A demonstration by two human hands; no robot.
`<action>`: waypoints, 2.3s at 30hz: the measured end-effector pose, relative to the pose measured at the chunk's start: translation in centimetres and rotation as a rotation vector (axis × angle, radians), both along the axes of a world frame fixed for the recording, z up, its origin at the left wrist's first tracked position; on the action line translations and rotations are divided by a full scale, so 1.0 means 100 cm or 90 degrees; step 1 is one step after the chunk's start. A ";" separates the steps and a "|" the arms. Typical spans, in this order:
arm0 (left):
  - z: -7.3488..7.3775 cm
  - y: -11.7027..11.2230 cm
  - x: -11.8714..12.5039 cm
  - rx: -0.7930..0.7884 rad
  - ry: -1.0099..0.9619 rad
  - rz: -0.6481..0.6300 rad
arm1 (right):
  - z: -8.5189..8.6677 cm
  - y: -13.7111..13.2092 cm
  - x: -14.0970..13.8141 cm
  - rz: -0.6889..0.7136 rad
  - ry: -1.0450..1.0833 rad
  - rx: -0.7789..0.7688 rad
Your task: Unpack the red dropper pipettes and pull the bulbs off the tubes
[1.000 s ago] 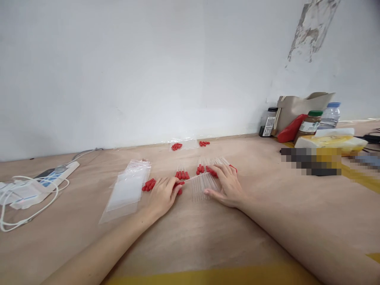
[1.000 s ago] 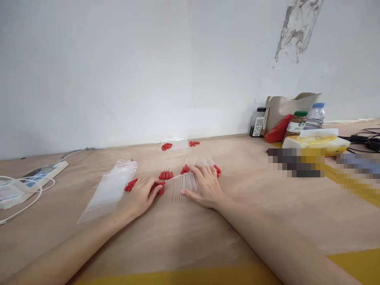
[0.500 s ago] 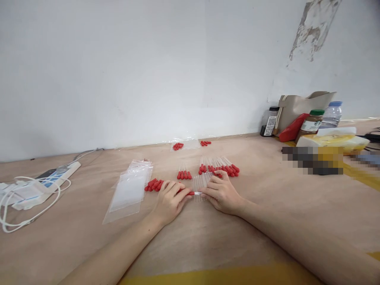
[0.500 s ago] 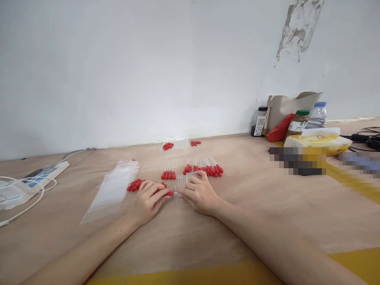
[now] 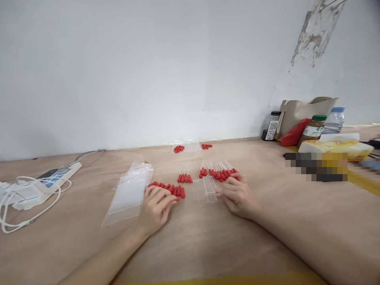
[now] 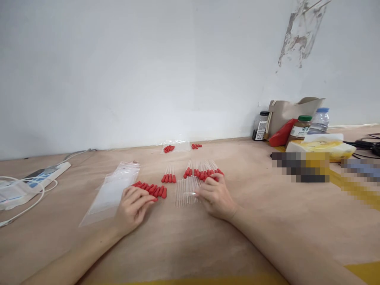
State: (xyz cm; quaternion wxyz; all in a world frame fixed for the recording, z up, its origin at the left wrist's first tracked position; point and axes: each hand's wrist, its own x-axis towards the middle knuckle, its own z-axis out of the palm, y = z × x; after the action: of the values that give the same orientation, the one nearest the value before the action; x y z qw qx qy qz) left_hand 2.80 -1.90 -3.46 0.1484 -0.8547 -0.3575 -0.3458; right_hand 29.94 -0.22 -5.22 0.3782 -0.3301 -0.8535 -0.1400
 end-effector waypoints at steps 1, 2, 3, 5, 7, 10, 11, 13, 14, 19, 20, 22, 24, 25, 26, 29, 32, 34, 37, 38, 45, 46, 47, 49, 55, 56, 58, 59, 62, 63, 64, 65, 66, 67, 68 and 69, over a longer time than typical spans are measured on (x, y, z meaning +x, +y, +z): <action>0.003 0.003 -0.005 -0.021 -0.038 0.023 | 0.000 0.002 0.004 -0.028 0.026 -0.014; 0.007 0.006 -0.011 -0.045 -0.076 0.046 | 0.000 0.004 0.006 -0.048 0.051 -0.026; 0.012 0.010 -0.016 -0.070 -0.110 0.069 | 0.000 0.006 0.006 -0.061 0.078 -0.034; 0.021 0.017 -0.028 -0.105 -0.159 0.127 | -0.001 0.008 0.002 -0.072 0.133 -0.045; 0.027 0.023 -0.042 -0.123 -0.189 0.195 | -0.003 0.009 -0.005 -0.074 0.173 -0.066; 0.030 0.031 -0.059 -0.178 -0.211 0.255 | -0.005 0.009 -0.010 -0.075 0.188 -0.096; 0.029 0.033 -0.063 -0.201 -0.219 0.257 | -0.005 0.009 -0.011 -0.080 0.188 -0.098; 0.026 0.035 -0.064 -0.236 -0.240 0.238 | -0.001 0.010 -0.011 -0.096 0.193 -0.095; 0.023 0.036 -0.063 -0.244 -0.250 0.226 | 0.002 0.012 -0.012 -0.103 0.195 -0.093; 0.019 0.035 -0.052 -0.222 -0.191 0.232 | 0.018 0.024 -0.023 -0.110 0.164 -0.093; 0.020 0.034 -0.052 -0.211 -0.178 0.240 | 0.018 0.026 -0.026 -0.114 0.152 -0.088; 0.022 0.033 -0.052 -0.190 -0.167 0.253 | 0.016 0.029 -0.033 -0.126 0.121 -0.068; 0.022 0.033 -0.050 -0.177 -0.149 0.245 | 0.011 0.028 -0.037 -0.131 0.071 -0.043; 0.022 0.032 -0.048 -0.172 -0.132 0.232 | 0.009 0.027 -0.039 -0.130 0.042 -0.031; 0.021 0.032 -0.046 -0.169 -0.106 0.216 | 0.007 0.025 -0.040 -0.128 0.015 -0.021; 0.017 0.032 -0.038 -0.171 -0.017 0.188 | 0.004 0.020 -0.041 -0.130 -0.054 -0.006; 0.015 0.033 -0.036 -0.193 0.036 0.185 | 0.004 0.016 -0.041 -0.141 -0.095 -0.010; 0.016 0.032 -0.038 -0.214 0.041 0.168 | 0.004 0.015 -0.042 -0.145 -0.106 -0.020; 0.018 0.030 -0.042 -0.222 0.007 0.145 | 0.003 0.013 -0.043 -0.138 -0.109 -0.045; 0.019 0.030 -0.042 -0.216 -0.011 0.145 | 0.003 0.012 -0.044 -0.134 -0.107 -0.054; 0.019 0.026 -0.037 -0.141 -0.056 0.164 | 0.005 0.007 -0.041 -0.103 -0.093 -0.101; 0.019 0.026 -0.037 -0.139 -0.054 0.162 | 0.005 0.006 -0.040 -0.096 -0.090 -0.107; 0.018 0.025 -0.037 -0.136 -0.053 0.159 | 0.006 0.005 -0.038 -0.085 -0.088 -0.114; 0.018 0.025 -0.038 -0.126 -0.057 0.157 | 0.008 0.004 -0.033 -0.049 -0.093 -0.130; 0.021 0.037 -0.021 -0.184 -0.049 0.197 | 0.013 0.004 -0.024 0.018 -0.123 -0.165; 0.022 0.042 -0.014 -0.210 -0.024 0.201 | 0.013 0.005 -0.023 0.019 -0.125 -0.166; 0.026 0.053 0.003 -0.254 0.033 0.212 | 0.013 0.006 -0.024 0.022 -0.129 -0.164; 0.027 0.060 0.012 -0.269 0.060 0.227 | 0.013 0.006 -0.024 0.021 -0.131 -0.161; 0.028 0.078 0.038 -0.280 0.082 0.259 | 0.011 0.008 -0.024 0.016 -0.136 -0.148; 0.027 0.084 0.046 -0.280 0.083 0.269 | 0.011 0.008 -0.023 0.016 -0.136 -0.143; 0.025 0.089 0.052 -0.281 0.085 0.283 | 0.011 0.009 -0.023 0.016 -0.135 -0.139; 0.022 0.093 0.057 -0.282 0.087 0.300 | 0.010 0.009 -0.022 0.018 -0.133 -0.134; 0.020 0.096 0.062 -0.283 0.088 0.320 | 0.010 0.010 -0.022 0.021 -0.127 -0.130; 0.017 0.099 0.066 -0.282 0.088 0.343 | 0.011 0.010 -0.021 0.021 -0.118 -0.126; 0.014 0.101 0.070 -0.281 0.087 0.366 | 0.011 0.011 -0.021 0.018 -0.105 -0.121; 0.012 0.102 0.073 -0.279 0.086 0.388 | 0.012 0.012 -0.020 0.011 -0.088 -0.116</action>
State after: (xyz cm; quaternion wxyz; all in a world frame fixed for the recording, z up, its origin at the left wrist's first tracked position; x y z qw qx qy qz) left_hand 10.10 8.33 -2.25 0.0816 -0.7412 -0.6504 -0.1444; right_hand 27.92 0.99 -4.06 0.2884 -0.3450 -0.8895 -0.0810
